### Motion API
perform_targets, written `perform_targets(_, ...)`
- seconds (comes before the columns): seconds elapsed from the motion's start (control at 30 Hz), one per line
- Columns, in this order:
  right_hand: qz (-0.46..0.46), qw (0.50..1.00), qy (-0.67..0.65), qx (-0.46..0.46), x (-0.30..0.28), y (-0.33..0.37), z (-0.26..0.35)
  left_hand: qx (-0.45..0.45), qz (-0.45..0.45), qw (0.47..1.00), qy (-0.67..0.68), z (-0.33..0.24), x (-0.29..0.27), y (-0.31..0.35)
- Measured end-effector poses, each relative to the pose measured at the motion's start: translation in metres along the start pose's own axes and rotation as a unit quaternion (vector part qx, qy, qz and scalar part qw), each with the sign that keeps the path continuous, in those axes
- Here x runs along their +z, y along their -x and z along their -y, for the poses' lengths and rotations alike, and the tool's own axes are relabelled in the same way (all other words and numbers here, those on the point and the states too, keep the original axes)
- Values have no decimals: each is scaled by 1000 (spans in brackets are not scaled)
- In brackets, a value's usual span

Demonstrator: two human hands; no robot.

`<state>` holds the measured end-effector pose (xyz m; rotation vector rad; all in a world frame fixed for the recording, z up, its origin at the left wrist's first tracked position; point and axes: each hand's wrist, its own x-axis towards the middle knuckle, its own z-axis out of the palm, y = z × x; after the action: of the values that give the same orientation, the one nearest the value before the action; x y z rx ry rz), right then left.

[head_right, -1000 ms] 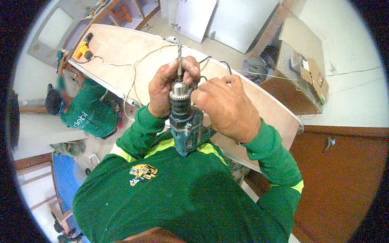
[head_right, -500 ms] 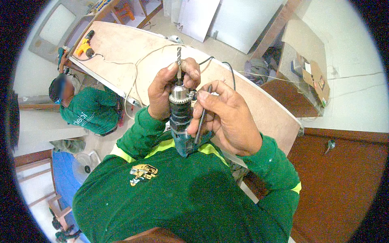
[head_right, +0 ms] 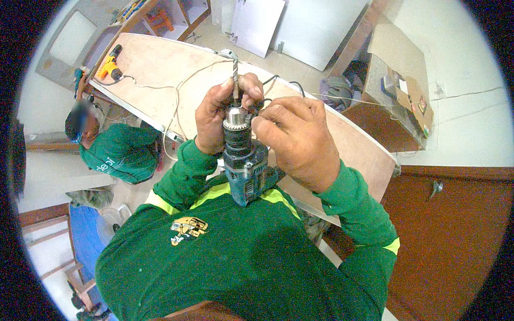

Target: The person walks through a room with blue floor protection, picks up a corded drill and hammer, then adjusts the drill bit and chuck. They position a metal ceiling frame and use the drill to fasten it to the ceiling.

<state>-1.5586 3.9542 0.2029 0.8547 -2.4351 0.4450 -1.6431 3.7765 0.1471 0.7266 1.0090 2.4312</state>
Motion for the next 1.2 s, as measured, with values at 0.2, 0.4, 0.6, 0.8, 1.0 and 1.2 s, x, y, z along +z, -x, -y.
perform_targets(0.2,21,992,81,-98,-6,-9,-7,13,5,1000,-19,0,-5,-1)
perform_targets(0.4,45,573,-661,483,-11,-15,23,4,7,1000,15,4,-10,5)
perform_targets(0.6,-35,882,-373,286,-5,5,13,14,3,999,29,8,-6,3)
perform_targets(0.8,10,983,-167,71,-9,0,5,19,8,1000,-8,5,1,1)
perform_targets(1.0,-17,994,34,-107,-3,0,-6,24,21,999,-31,3,1,0)
perform_targets(1.2,18,557,-675,484,-16,-4,27,10,23,1000,-2,3,5,5)
